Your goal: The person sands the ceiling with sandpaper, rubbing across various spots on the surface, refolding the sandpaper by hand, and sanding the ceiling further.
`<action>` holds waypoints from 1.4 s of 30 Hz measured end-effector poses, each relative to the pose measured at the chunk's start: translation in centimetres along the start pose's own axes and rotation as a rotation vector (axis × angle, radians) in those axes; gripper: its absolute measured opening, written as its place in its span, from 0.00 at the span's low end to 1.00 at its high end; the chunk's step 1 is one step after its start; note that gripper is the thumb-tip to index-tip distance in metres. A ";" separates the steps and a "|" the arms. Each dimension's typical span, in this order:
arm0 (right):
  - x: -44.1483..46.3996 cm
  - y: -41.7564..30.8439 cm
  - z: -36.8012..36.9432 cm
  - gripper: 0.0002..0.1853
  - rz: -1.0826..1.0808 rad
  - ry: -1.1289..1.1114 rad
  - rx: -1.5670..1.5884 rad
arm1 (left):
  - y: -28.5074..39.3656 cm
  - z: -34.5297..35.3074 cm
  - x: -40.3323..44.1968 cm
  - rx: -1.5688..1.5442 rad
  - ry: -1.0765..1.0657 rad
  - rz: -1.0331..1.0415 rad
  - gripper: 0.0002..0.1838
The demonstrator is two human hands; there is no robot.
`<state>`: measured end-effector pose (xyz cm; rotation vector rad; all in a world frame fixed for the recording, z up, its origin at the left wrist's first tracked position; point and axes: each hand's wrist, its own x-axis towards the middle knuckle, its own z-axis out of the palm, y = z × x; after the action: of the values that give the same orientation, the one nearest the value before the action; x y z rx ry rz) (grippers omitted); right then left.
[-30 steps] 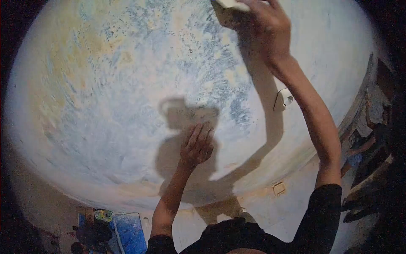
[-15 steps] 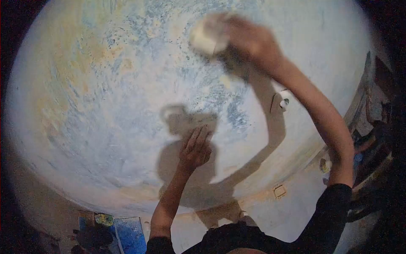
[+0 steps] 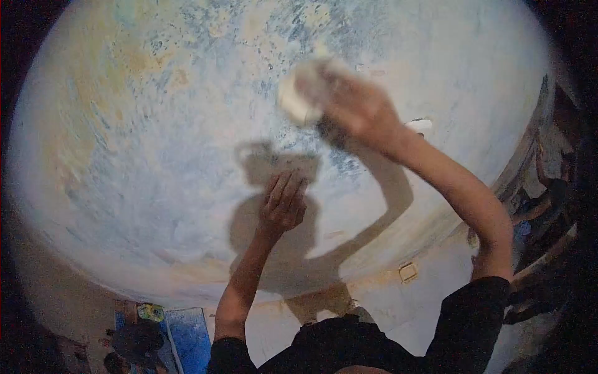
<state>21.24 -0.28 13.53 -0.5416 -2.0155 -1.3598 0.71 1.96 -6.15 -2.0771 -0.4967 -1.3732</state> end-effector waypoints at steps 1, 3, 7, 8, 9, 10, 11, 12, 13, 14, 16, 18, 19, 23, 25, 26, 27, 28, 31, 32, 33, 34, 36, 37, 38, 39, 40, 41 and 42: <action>-0.2 -0.4 -0.3 0.18 -0.136 -0.050 0.044 | 0.1 -0.1 -0.2 0.005 -0.020 -0.003 0.18; 0.4 0.7 -0.9 0.17 -0.154 -0.027 0.052 | 0.0 -0.1 -0.2 0.013 -0.036 -0.006 0.18; 1.4 4.4 0.2 0.18 0.344 0.214 -0.024 | 0.4 -0.1 -0.5 0.016 -0.032 -0.004 0.18; 2.0 1.9 -0.7 0.19 0.200 0.112 -0.091 | 0.0 0.0 -0.3 0.019 -0.037 0.007 0.19; 0.8 -0.1 0.1 0.22 0.020 0.007 -0.018 | -0.1 0.1 -0.3 0.024 -0.039 0.012 0.19; 0.4 -2.1 0.5 0.21 -0.095 -0.175 0.230 | -0.1 0.3 -0.5 0.008 -0.027 -0.001 0.19; 0.2 -1.1 0.0 0.21 -0.136 -0.170 0.171 | -0.1 0.4 -0.5 -0.013 -0.016 -0.010 0.19; 0.3 0.3 -0.8 0.22 -0.168 -0.167 0.115 | 0.0 0.2 -0.6 -0.017 -0.022 -0.005 0.19; 1.7 2.3 -1.2 0.21 -0.045 0.031 0.017 | 0.1 0.2 -0.6 -0.021 -0.024 -0.009 0.19; 3.2 4.5 -1.6 0.21 0.067 0.230 -0.082 | 0.1 0.3 -0.3 -0.021 -0.016 -0.017 0.19; 4.3 5.3 -1.8 0.20 0.432 0.308 -0.212 | 0.2 0.2 -0.5 -0.010 -0.011 -0.010 0.19; 2.9 2.2 -0.6 0.19 0.154 0.154 -0.203 | 0.0 0.2 -0.2 0.013 0.000 0.016 0.19; 1.7 -0.2 0.2 0.18 0.029 -0.024 0.032 | 0.3 -0.1 -0.2 0.009 -0.012 0.009 0.19; 3.1 4.5 -1.8 0.18 -0.062 0.152 -0.129 | 1.0 -1.5 0.5 0.016 -0.078 -0.012 0.18; 4.9 6.4 -3.2 0.17 0.424 0.093 -0.186 | 1.3 -1.5 0.3 0.019 -0.033 -0.012 0.18; 4.6 6.4 -1.6 0.16 0.377 0.204 -0.241 | 1.7 -1.6 -0.1 0.027 0.003 -0.011 0.18; 4.2 4.6 -0.5 0.17 0.167 0.231 -0.138 | 1.4 -1.7 0.0 0.031 0.002 -0.003 0.18; 3.6 1.8 -0.3 0.17 -0.050 0.256 -0.032 | 1.5 -1.7 0.0 0.032 0.005 0.001 0.18; 1.5 2.4 3.2 0.19 -0.278 0.269 -0.059 | 1.3 -1.4 0.1 0.000 0.049 0.011 0.18; 3.0 4.8 -0.7 0.18 -0.181 0.221 -0.114 | 0.8 -1.3 0.2 -0.036 0.088 0.007 0.18; 3.9 6.7 -1.9 0.16 0.184 0.158 -0.090 | 0.4 -1.2 0.3 -0.031 0.088 0.005 0.18; 4.0 6.5 -1.7 0.16 0.179 0.154 -0.083 | 0.4 -1.4 0.2 -0.005 0.076 -0.015 0.18; 4.1 4.4 -0.2 0.18 0.219 0.106 -0.127 | 0.7 -1.8 -0.1 0.016 0.050 -0.041 0.18; 3.8 1.8 0.7 0.20 0.016 0.155 -0.026 | 0.4 -1.6 0.4 -0.032 0.073 -0.047 0.18; 3.1 -0.9 -0.6 0.21 0.067 -0.166 0.249 | 0.5 -1.7 0.6 -0.078 0.094 -0.062 0.18; 2.8 0.6 0.0 0.22 -0.104 -0.066 0.146 | 0.5 -1.9 0.7 -0.079 0.091 -0.059 0.18; 2.3 2.4 0.7 0.22 -0.263 0.033 0.044 | 0.4 -2.3 0.7 -0.038 0.033 -0.089 0.17; 3.2 3.9 -1.0 0.22 0.071 -0.047 -0.032 | 0.3 -2.7 0.7 0.006 -0.017 -0.122 0.17; 4.5 5.2 -2.6 0.22 0.396 -0.125 -0.111 | -0.2 -2.6 0.7 0.008 -0.015 -0.122 0.17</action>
<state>22.07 -0.81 20.81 -1.0377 -1.8082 -1.2198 -0.97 0.34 -4.74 -2.0819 -0.6430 -1.4231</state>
